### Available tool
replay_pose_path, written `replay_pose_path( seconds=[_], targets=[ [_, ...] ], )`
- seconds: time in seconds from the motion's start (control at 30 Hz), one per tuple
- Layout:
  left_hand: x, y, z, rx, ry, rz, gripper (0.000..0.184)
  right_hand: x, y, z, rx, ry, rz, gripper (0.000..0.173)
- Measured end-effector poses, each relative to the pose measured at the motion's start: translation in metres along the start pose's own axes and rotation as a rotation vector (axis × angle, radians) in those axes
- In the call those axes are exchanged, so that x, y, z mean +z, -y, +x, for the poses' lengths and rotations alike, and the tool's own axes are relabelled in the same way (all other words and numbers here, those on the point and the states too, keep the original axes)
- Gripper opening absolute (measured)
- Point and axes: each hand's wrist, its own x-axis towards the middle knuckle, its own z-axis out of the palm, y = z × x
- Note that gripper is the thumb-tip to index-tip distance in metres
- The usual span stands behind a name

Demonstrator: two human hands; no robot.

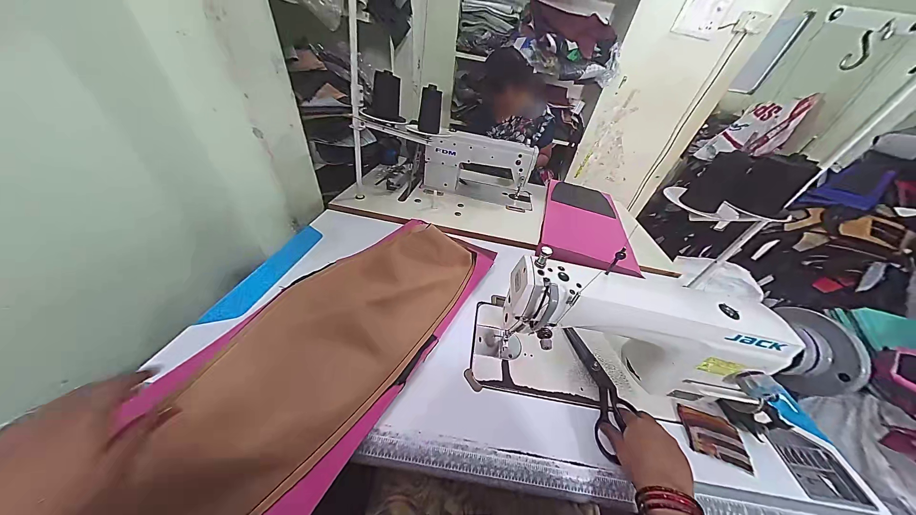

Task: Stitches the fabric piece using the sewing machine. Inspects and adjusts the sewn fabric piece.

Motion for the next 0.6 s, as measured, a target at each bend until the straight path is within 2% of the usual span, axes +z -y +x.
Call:
replay_pose_path(
  seconds=[0.07, 0.13, 0.2, 0.3, 0.43, 0.6],
  targets=[
    [0.003, -0.049, 0.051, 0.157, 0.017, -0.049, 0.059, 0.004, -0.001, -0.007, -0.057, -0.15, 0.02, 0.039],
    [0.014, -0.088, 0.103, 0.195, 0.07, -0.085, 0.068, 0.01, -0.003, -0.016, -0.193, -0.306, 0.107, 0.033],
    [0.03, -0.114, 0.145, 0.131, 0.054, -0.11, 0.078, 0.018, -0.002, -0.025, -0.344, -0.36, 0.2, 0.03],
    [0.068, -0.128, 0.185, -0.028, -0.023, -0.149, 0.092, 0.029, 0.004, -0.042, -0.48, -0.313, 0.278, 0.03],
    [0.118, -0.119, 0.184, -0.088, -0.014, -0.131, 0.088, 0.04, 0.007, -0.061, -0.516, -0.127, 0.29, 0.032],
    [0.13, -0.108, 0.118, -0.002, -0.1, -0.122, 0.084, 0.05, 0.016, -0.074, -0.685, -0.003, 0.379, 0.033]
  ],
)
